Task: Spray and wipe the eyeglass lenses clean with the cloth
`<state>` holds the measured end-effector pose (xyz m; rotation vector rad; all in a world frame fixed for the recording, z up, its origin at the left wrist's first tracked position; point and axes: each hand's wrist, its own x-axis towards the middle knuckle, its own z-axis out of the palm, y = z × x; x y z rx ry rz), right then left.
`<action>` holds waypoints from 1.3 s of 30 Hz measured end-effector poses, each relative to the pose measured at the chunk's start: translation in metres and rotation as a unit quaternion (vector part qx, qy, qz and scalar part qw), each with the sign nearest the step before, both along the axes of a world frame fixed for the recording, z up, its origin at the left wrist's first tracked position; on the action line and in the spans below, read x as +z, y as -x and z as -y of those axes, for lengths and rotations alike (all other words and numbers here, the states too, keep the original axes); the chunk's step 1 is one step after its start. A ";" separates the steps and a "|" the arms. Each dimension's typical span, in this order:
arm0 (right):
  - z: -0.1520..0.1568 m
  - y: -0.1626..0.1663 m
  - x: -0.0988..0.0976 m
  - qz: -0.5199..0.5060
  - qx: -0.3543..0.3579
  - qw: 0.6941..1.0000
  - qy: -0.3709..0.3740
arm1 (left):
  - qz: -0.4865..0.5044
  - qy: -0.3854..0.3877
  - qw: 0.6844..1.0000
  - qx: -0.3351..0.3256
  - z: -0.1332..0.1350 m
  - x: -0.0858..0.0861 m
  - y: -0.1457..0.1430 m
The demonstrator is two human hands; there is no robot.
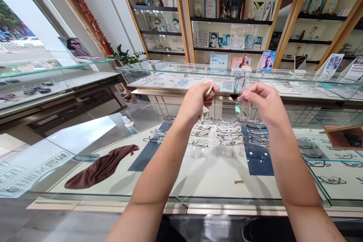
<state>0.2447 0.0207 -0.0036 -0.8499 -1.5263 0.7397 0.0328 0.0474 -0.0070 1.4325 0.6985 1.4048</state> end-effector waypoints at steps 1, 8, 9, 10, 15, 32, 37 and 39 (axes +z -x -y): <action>-0.001 0.001 -0.001 -0.003 0.001 1.000 0.001 | -0.037 -0.007 0.999 -0.012 0.004 0.000 -0.002; 0.001 0.007 -0.001 -0.001 0.029 1.000 0.006 | -0.134 -0.154 0.979 0.025 0.013 -0.005 -0.012; 0.001 0.007 -0.001 -0.002 0.034 0.999 0.008 | -0.129 -0.166 0.977 0.025 0.011 -0.006 -0.012; 0.001 0.007 0.000 -0.002 0.038 0.999 0.009 | -0.124 -0.173 0.977 0.024 0.009 -0.008 -0.012; 0.002 0.009 -0.001 -0.004 0.036 0.999 0.007 | -0.110 -0.196 0.974 0.041 0.001 -0.014 -0.013; 0.007 0.018 -0.003 0.025 0.038 0.999 -0.009 | -0.042 -0.112 0.993 0.001 -0.003 -0.018 -0.020; 0.010 0.020 -0.004 0.056 0.039 0.997 -0.024 | -0.031 -0.025 0.999 -0.035 -0.004 -0.018 -0.021; 0.011 0.020 -0.003 0.065 0.041 0.997 -0.027 | -0.043 -0.006 0.998 -0.046 -0.005 -0.018 -0.020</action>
